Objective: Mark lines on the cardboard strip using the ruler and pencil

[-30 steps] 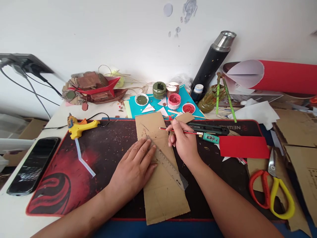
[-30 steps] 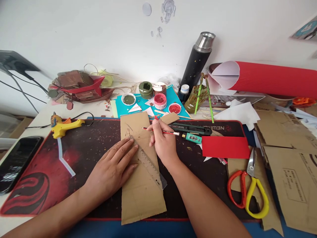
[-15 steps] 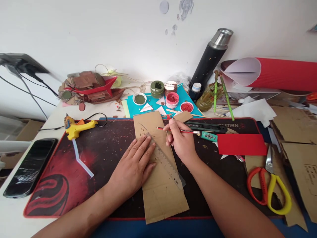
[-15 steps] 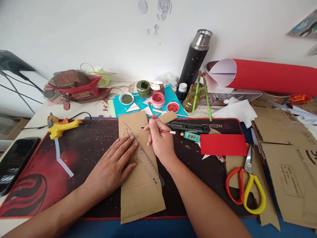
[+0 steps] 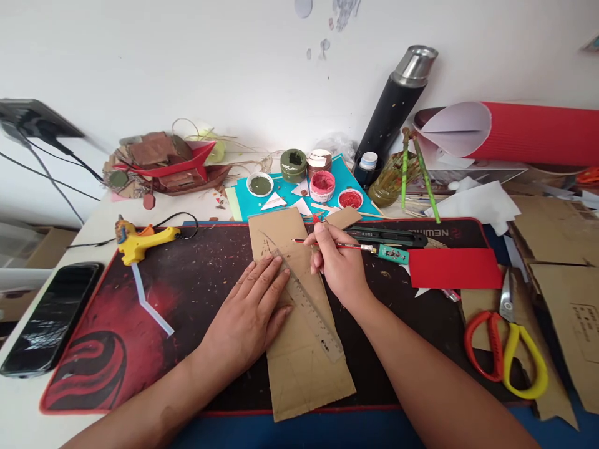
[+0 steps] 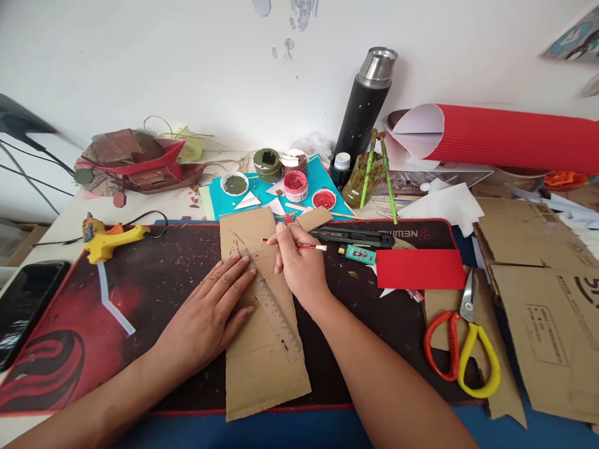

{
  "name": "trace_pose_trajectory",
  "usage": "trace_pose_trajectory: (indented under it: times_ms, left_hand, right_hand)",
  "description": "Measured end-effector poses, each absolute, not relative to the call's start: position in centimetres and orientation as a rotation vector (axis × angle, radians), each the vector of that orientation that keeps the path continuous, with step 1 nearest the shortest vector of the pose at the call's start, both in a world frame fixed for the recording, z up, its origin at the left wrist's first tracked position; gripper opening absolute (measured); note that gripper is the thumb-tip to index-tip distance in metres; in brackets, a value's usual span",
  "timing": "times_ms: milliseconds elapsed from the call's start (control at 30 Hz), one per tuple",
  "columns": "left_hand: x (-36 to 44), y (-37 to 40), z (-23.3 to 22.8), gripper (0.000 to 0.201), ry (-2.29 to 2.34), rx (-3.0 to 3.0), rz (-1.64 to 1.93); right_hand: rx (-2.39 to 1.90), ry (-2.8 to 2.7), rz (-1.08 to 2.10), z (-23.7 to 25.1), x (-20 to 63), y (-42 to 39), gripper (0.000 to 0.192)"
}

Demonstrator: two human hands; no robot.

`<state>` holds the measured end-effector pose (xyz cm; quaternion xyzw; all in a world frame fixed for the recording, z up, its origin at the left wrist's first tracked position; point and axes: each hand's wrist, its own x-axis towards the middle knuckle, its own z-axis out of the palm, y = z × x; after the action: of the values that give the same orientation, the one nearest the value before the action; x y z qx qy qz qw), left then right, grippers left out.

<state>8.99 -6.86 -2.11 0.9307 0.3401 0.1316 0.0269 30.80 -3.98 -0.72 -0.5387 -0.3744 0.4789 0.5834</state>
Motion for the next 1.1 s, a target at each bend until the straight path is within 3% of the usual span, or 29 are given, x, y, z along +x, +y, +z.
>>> trace_pose_trajectory:
  times_ms: [1100]
  left_hand:
    - [9.12, -6.79, -1.49, 0.051, 1.04, 2.813, 0.473]
  right_hand:
    - [-1.239, -0.919, 1.108, -1.15, 30.69, -3.9, 0.057]
